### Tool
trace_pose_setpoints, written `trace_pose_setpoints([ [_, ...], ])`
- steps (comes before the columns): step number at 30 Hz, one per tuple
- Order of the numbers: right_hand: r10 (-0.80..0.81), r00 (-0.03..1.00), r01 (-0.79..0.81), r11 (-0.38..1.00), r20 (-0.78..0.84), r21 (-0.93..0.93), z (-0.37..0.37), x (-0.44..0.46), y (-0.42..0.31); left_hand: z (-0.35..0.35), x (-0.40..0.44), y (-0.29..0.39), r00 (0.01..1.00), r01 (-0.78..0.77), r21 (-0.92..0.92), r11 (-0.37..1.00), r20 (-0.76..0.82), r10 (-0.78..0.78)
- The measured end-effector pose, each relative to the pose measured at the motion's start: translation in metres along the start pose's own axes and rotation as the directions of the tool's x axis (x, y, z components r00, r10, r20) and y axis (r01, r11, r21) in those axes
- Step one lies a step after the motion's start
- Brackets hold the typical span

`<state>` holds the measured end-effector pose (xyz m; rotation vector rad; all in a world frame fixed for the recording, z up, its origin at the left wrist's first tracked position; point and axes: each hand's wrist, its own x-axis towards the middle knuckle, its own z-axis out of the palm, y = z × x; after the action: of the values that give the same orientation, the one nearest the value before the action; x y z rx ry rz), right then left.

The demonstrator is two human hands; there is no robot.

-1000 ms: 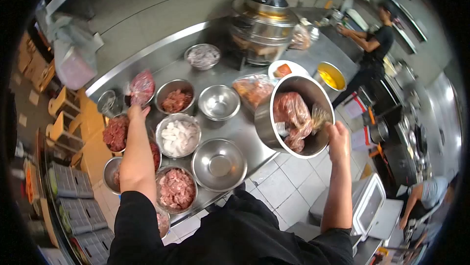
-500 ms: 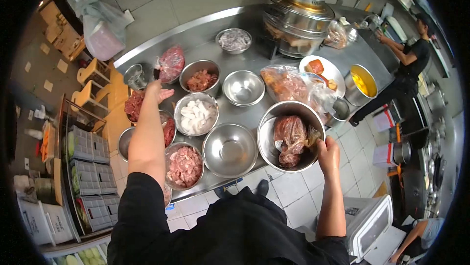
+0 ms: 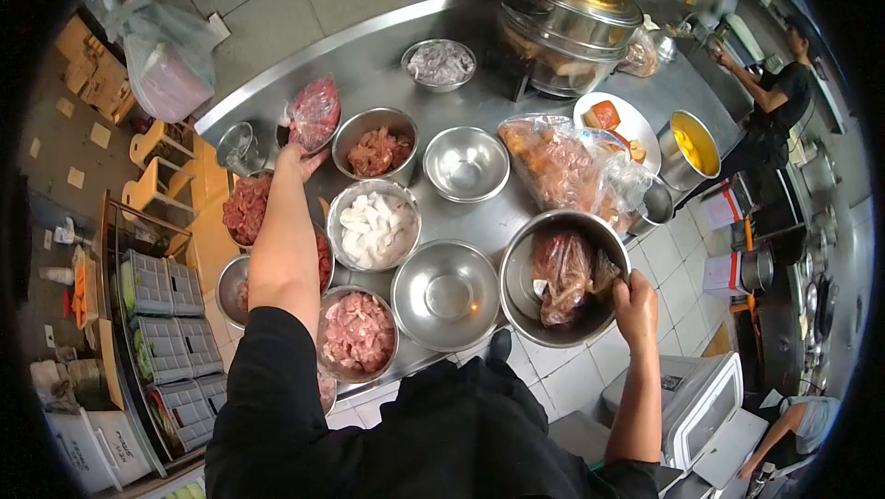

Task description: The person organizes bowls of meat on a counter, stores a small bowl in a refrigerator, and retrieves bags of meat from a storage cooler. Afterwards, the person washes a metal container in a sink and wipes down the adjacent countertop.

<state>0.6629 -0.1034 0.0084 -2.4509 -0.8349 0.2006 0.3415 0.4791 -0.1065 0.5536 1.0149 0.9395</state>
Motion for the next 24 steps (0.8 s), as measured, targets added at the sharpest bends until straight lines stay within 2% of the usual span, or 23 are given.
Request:
trace_pose_setpoints([
  [3,0.044,0.998,-0.043,0.998,0.034,-0.047,-0.006,-0.003,-0.001,0.001,0.002,0.005,1.0,0.001,0.065,0.998,0.003,-0.001],
  [5,0.051,0.998,-0.05,0.996,0.02,-0.075,-0.003,0.002,0.004,0.002,0.004,0.008,0.998,0.05,0.034,0.998,-0.033,-0.049],
  [7,0.044,0.999,-0.044,0.999,0.02,0.005,0.008,0.01,0.012,0.005,-0.003,0.013,0.995,0.036,0.082,0.996,-0.095,-0.028],
  [11,0.089,0.995,-0.09,0.995,0.043,0.038,0.019,0.022,0.027,-0.005,-0.009,0.034,0.997,0.024,0.193,0.981,-0.075,-0.01],
  [15,0.06,0.998,-0.062,0.993,0.019,0.105,0.03,0.036,0.032,-0.01,-0.032,0.068,0.998,0.014,0.202,0.979,-0.055,-0.003],
  [16,0.065,0.998,-0.066,0.992,0.016,0.107,0.031,0.039,0.029,-0.013,-0.044,0.077,0.997,-0.068,0.265,0.962,0.039,0.06],
  [17,0.058,0.998,-0.06,0.992,0.025,0.113,0.033,0.044,0.027,-0.015,-0.057,0.086,0.997,-0.072,0.267,0.961,0.029,0.067],
  [19,0.016,1.0,-0.016,0.999,-0.017,0.041,0.035,0.053,0.024,-0.013,-0.08,0.104,0.999,-0.049,0.273,0.961,0.002,0.051],
  [21,0.009,1.0,-0.009,0.999,0.017,0.042,0.033,0.057,0.023,-0.021,-0.109,0.115,0.996,-0.092,0.275,0.957,0.023,0.089],
  [23,0.035,0.993,-0.072,0.937,0.112,0.342,0.032,0.063,0.021,-0.033,-0.133,0.129,0.994,-0.108,0.283,0.953,0.06,0.095],
  [24,0.075,0.976,-0.158,0.889,0.205,0.43,0.025,0.062,0.015,-0.036,-0.15,0.134,0.993,-0.12,0.292,0.949,0.042,0.112],
])
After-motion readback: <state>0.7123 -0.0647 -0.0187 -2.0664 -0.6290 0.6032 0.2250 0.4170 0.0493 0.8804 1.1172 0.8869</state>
